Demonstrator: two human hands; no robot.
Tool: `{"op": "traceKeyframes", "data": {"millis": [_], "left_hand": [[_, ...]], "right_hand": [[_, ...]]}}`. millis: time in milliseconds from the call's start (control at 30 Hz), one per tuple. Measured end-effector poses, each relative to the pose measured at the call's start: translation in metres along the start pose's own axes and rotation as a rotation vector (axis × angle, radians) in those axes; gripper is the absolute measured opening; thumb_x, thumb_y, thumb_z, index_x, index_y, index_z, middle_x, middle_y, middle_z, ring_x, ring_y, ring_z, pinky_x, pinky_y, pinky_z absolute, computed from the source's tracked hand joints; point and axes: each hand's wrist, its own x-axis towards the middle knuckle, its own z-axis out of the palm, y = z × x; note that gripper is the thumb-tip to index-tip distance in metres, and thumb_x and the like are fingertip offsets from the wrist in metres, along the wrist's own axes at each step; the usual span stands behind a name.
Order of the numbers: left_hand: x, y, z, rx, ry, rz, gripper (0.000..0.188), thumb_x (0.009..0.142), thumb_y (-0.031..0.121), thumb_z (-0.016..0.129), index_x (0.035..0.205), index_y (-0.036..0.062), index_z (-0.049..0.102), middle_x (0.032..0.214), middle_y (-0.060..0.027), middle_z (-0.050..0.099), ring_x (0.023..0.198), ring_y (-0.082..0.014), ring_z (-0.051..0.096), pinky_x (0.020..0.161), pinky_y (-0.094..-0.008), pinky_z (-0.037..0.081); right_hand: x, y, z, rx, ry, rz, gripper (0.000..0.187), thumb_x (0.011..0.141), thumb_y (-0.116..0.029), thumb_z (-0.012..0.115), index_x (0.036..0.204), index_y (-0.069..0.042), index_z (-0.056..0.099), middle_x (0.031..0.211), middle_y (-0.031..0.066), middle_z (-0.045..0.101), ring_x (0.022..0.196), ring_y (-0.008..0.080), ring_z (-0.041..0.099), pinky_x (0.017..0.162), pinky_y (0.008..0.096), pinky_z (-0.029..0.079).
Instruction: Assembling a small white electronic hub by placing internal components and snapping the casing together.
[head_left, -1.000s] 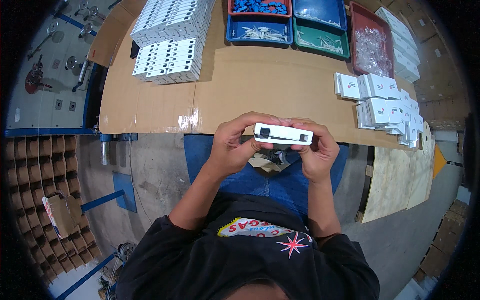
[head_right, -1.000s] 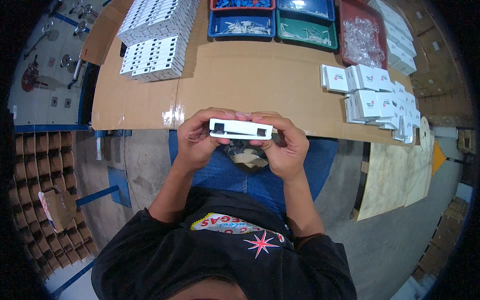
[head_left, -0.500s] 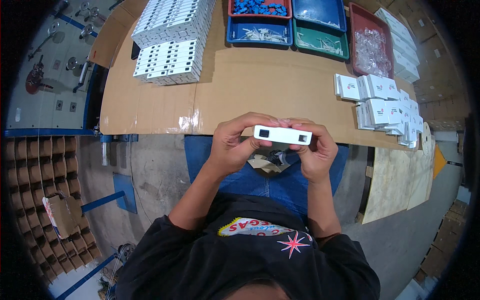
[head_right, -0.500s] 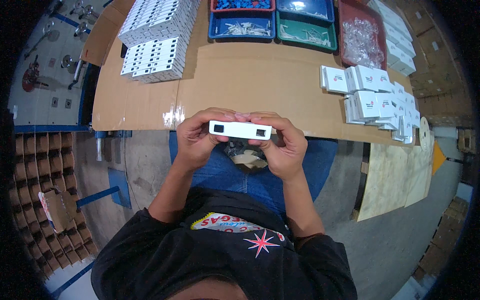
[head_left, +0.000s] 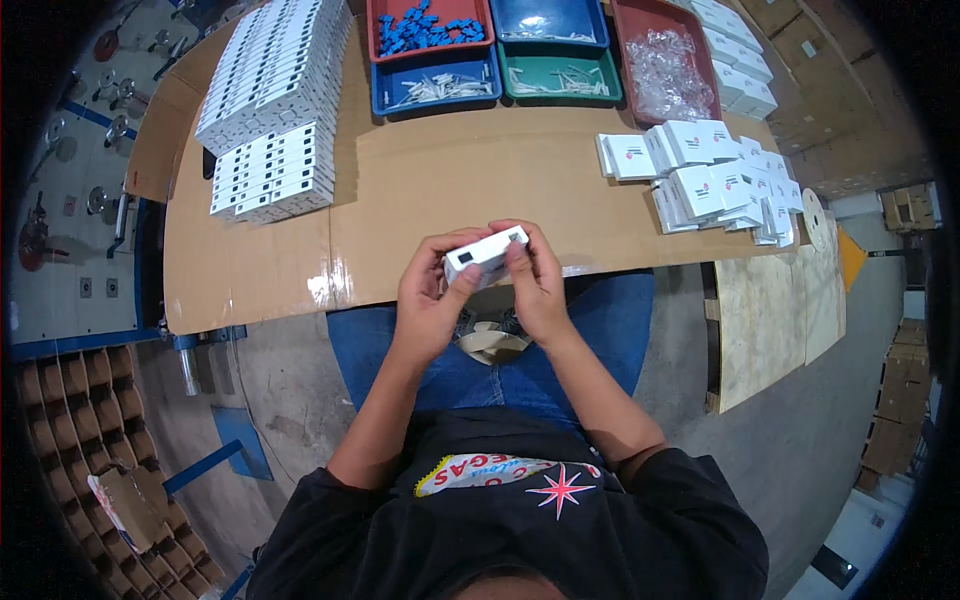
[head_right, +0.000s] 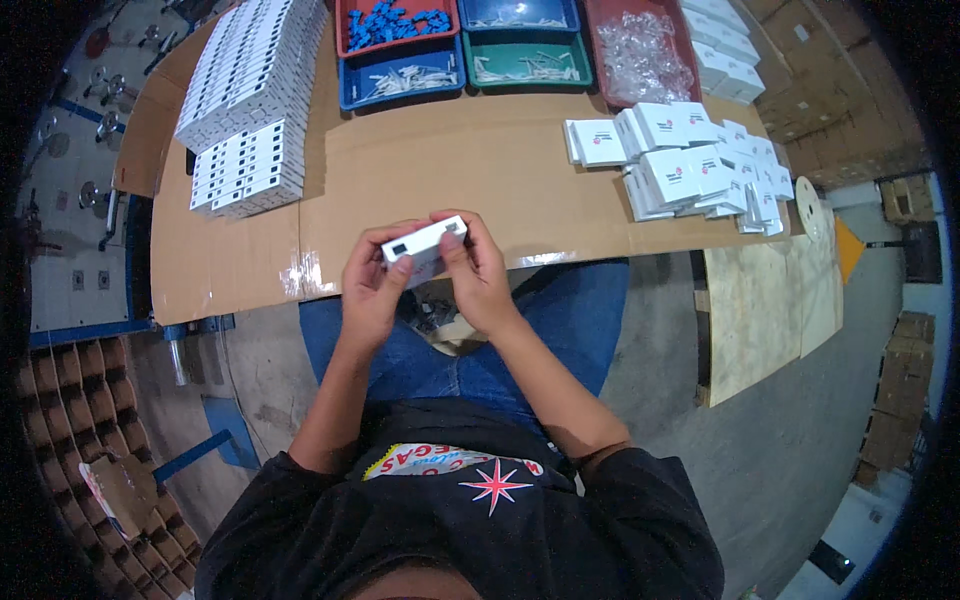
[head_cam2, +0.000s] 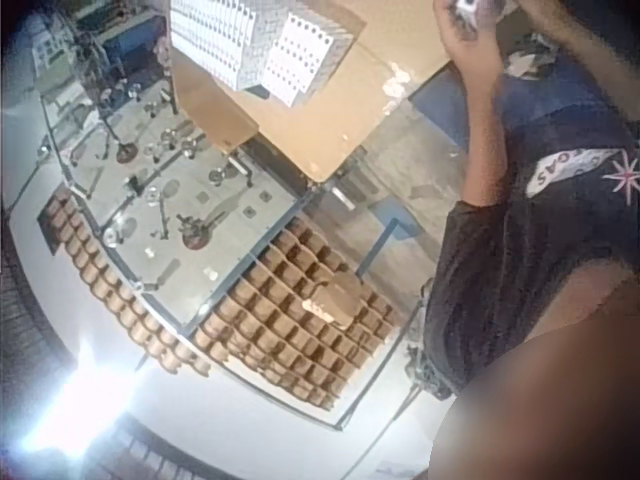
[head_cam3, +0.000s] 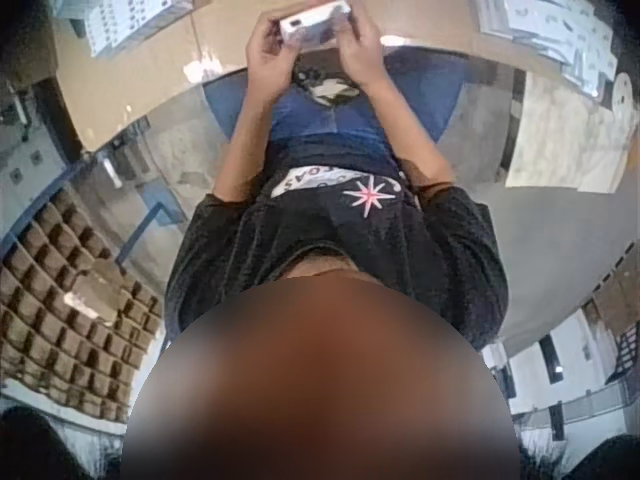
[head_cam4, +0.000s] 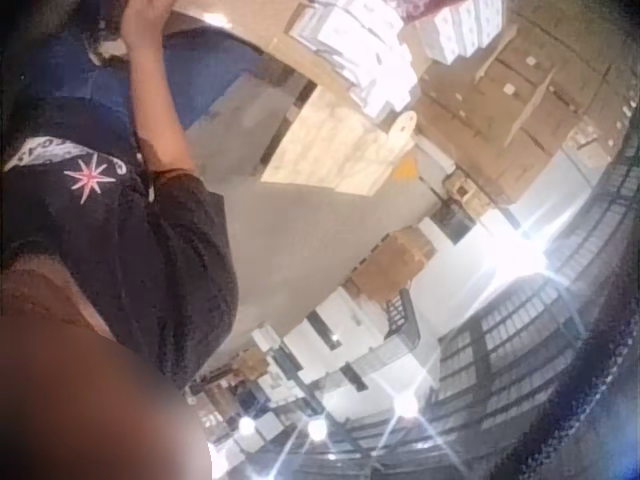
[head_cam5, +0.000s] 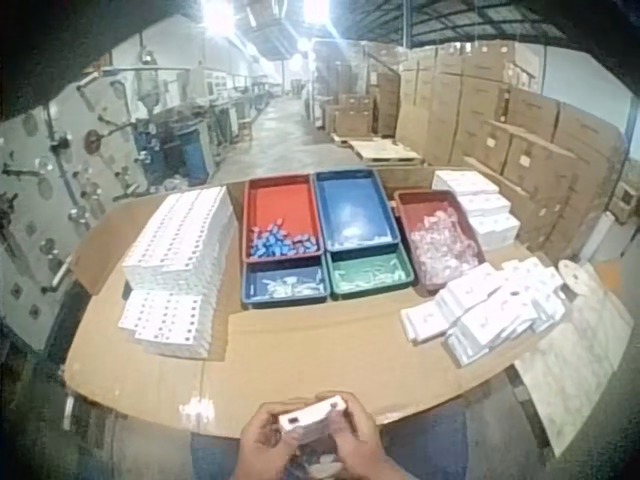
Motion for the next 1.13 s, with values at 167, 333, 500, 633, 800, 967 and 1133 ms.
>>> {"op": "traceKeyframes", "data": {"millis": [167, 333, 500, 633, 800, 967, 1133], "left_hand": [[-0.010, -0.019, 0.017, 0.422, -0.073, 0.074, 0.057, 0.101, 0.030, 0.065, 0.146, -0.0007, 0.051, 0.155, -0.0183, 0.045, 0.145, -0.0307, 0.040, 0.119, -0.0418, 0.032], [-0.012, -0.042, 0.032, 0.096, -0.251, -0.033, 0.062, 0.105, 0.028, 0.054, 0.158, 0.0001, 0.037, 0.166, -0.0201, 0.030, 0.156, -0.0323, 0.025, 0.125, -0.0417, 0.019], [-0.010, -0.042, 0.034, 0.113, -0.243, -0.014, 0.061, 0.105, 0.023, 0.052, 0.158, -0.0006, 0.035, 0.167, -0.0206, 0.029, 0.156, -0.0313, 0.024, 0.126, -0.0410, 0.018], [-0.006, -0.048, 0.026, 0.115, -0.172, 0.037, 0.062, 0.104, 0.021, 0.053, 0.160, 0.0003, 0.033, 0.166, -0.0187, 0.031, 0.155, -0.0274, 0.027, 0.125, -0.0389, 0.020], [-0.011, -0.056, 0.006, -0.204, 0.127, -0.233, 0.064, 0.107, 0.022, 0.049, 0.163, 0.0032, 0.026, 0.160, -0.0111, 0.039, 0.143, -0.0187, 0.038, 0.121, -0.0358, 0.027], [-0.012, -0.069, -0.003, -0.217, 0.103, -0.074, 0.075, 0.108, 0.045, 0.040, 0.165, 0.0035, 0.013, 0.165, -0.0146, 0.027, 0.151, -0.0245, 0.028, 0.122, -0.0381, 0.024], [-0.012, -0.038, -0.018, 0.102, 0.035, 0.026, 0.090, 0.105, 0.062, 0.037, 0.165, 0.0001, 0.010, 0.168, -0.0178, 0.014, 0.158, -0.0300, 0.010, 0.126, -0.0404, 0.012]], "right_hand": [[0.003, 0.031, -0.007, -0.110, 0.277, 0.076, 0.059, 0.113, -0.050, 0.031, 0.090, -0.005, 0.062, 0.074, 0.0013, 0.059, 0.070, 0.0094, 0.053, 0.064, 0.0282, 0.044], [0.006, 0.040, -0.012, -0.149, 0.379, 0.107, 0.061, 0.113, -0.049, 0.030, 0.080, -0.007, 0.059, 0.065, -0.0003, 0.055, 0.062, 0.0097, 0.051, 0.058, 0.0293, 0.043], [0.008, 0.043, -0.016, -0.122, 0.371, 0.125, 0.062, 0.113, -0.050, 0.028, 0.086, -0.005, 0.060, 0.069, -0.0001, 0.057, 0.065, 0.0103, 0.054, 0.060, 0.0292, 0.044], [0.015, 0.040, -0.014, -0.204, 0.280, -0.015, 0.052, 0.114, -0.044, 0.032, 0.114, -0.002, 0.061, 0.104, 0.0084, 0.063, 0.096, 0.0166, 0.059, 0.087, 0.0311, 0.048], [0.014, 0.035, -0.017, -0.391, 0.170, -0.158, 0.033, 0.103, -0.021, 0.063, 0.129, -0.002, 0.057, 0.130, 0.0104, 0.057, 0.117, 0.0197, 0.057, 0.098, 0.0346, 0.047], [0.004, 0.029, 0.008, -0.447, -0.202, -0.154, 0.057, 0.083, -0.007, 0.081, 0.135, -0.003, 0.057, 0.135, 0.0121, 0.056, 0.122, 0.0255, 0.060, 0.096, 0.0390, 0.053], [0.011, 0.051, -0.006, -0.271, -0.178, -0.074, 0.057, 0.091, -0.013, 0.079, 0.142, -0.005, 0.054, 0.141, 0.0115, 0.054, 0.128, 0.0316, 0.059, 0.098, 0.0389, 0.056]]}}
